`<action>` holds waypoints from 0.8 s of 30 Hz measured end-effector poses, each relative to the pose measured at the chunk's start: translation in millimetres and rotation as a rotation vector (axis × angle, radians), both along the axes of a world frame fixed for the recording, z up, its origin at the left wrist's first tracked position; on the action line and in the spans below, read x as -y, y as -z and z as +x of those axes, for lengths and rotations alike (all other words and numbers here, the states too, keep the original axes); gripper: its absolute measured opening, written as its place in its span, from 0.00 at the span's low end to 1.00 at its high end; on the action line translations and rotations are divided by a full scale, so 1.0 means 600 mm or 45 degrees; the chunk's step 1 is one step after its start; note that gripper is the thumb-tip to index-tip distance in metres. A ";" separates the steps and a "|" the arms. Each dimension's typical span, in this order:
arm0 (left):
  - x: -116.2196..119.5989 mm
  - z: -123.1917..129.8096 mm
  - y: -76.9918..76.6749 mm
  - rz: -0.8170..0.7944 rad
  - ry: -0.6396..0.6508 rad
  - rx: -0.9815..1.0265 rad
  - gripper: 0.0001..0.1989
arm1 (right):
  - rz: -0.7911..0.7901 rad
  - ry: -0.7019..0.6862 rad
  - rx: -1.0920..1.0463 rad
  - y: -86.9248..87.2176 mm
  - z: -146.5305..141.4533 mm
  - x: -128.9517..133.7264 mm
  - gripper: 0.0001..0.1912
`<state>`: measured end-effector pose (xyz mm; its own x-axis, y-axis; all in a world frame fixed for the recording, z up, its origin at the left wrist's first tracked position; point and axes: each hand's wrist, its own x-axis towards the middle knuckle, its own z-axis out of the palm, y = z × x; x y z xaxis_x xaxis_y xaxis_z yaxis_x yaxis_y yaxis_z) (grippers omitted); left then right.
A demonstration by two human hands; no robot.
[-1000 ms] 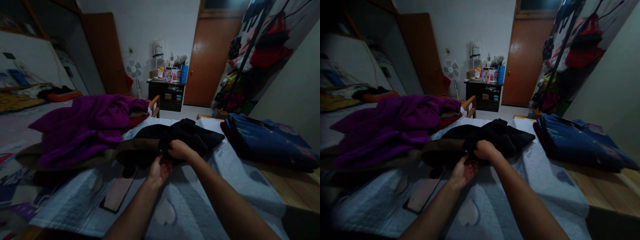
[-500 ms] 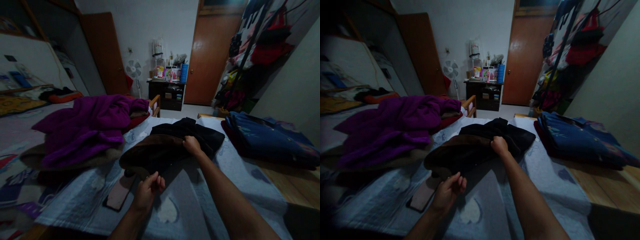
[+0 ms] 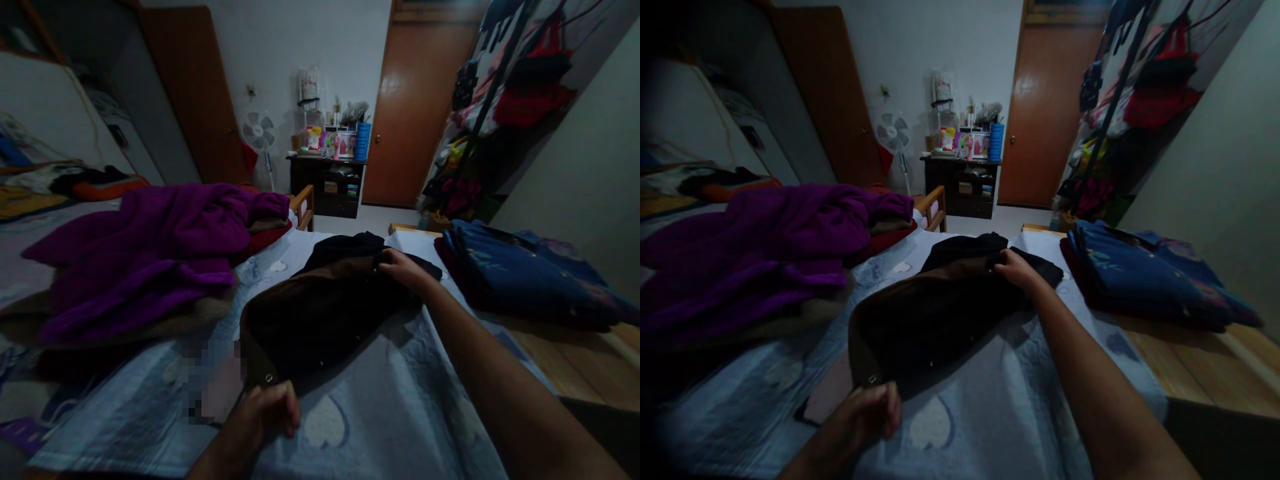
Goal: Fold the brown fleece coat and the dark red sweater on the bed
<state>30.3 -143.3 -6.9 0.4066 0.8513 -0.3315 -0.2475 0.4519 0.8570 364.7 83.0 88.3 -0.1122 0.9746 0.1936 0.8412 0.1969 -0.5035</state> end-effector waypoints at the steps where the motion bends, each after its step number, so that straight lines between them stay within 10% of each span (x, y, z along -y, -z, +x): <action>1: 0.000 0.000 -0.016 0.086 0.219 -0.087 0.24 | 0.032 -0.112 0.057 0.003 -0.005 0.018 0.22; 3: 0.000 0.014 -0.060 0.286 0.563 -0.369 0.22 | 0.180 -0.116 0.266 0.015 -0.019 0.064 0.25; 8: -0.032 0.140 -0.134 1.110 0.582 -1.167 0.13 | 0.307 0.230 0.674 0.074 -0.032 0.157 0.40; 11: -0.084 0.244 -0.098 1.419 0.550 -1.539 0.17 | 0.271 0.306 0.760 0.110 -0.022 0.164 0.55; 15: -0.162 0.334 -0.023 1.240 0.406 -1.921 0.21 | 0.210 0.274 0.749 0.127 -0.009 0.140 0.46; 19: -0.207 0.343 0.007 1.178 0.446 -1.939 0.17 | 0.140 0.118 0.695 0.109 0.006 0.103 0.14; 24: -0.197 0.312 0.015 1.299 0.592 -1.845 0.15 | 0.145 0.287 0.592 0.059 0.044 0.029 0.15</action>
<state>217.3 -24.9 -15.6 0.5401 0.8377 -0.0812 0.8309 -0.5154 0.2098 391.0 65.5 52.6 -0.0013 0.9602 0.2792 0.9984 0.0169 -0.0534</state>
